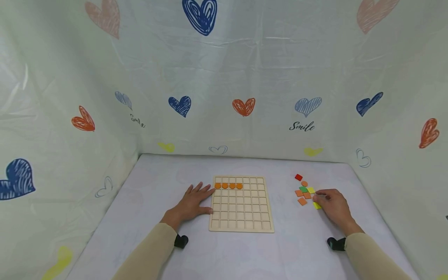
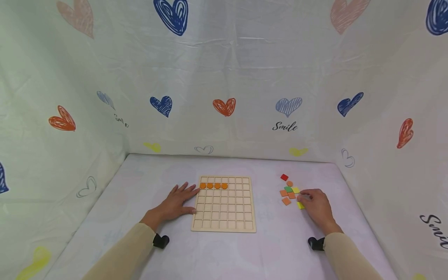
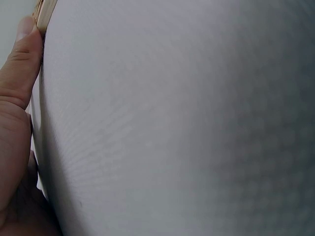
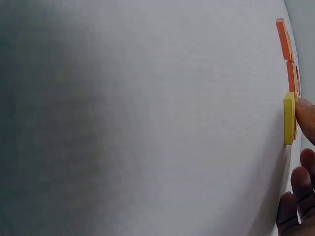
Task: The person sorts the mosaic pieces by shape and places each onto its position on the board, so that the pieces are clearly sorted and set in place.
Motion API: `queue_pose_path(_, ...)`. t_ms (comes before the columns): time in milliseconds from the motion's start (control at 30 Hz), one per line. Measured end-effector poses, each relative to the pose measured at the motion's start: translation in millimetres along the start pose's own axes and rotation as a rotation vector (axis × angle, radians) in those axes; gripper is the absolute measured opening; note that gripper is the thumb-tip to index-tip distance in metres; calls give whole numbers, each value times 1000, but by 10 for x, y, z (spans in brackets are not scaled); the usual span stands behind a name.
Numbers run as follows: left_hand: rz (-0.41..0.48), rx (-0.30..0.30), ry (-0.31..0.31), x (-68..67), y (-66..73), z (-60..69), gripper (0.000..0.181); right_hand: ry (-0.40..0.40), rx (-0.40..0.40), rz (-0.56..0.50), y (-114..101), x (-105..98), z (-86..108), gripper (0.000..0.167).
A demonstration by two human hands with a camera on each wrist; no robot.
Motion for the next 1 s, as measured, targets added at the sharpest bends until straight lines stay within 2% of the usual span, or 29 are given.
queue_pose_path(200, -3, 10, 9, 19, -16, -11, 88, 34, 66, 16, 91, -48, -60, 39)
queue_pose_path(400, -4, 5, -3, 17, -17, -7, 87, 65, 119, -5, 198, -110, -59, 44)
queue_pose_path(733, -10, 5, -9, 1, -1, -11, 86, 56, 80, 23, 287, -129, -28, 44)
queue_pose_path(1000, -15, 2, -18, 8, -9, -11, 88, 41, 31, 36, 232, -105, -43, 39)
Point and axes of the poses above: each hand's wrist, its own z-axis away from the middle knuckle, its own x-axis out of the palm, y = z × x, the point moved 9 cm from there along -z, towards the middle knuckle, and after that the axes turned 11 degrees about -y, right-handed, at the moved point
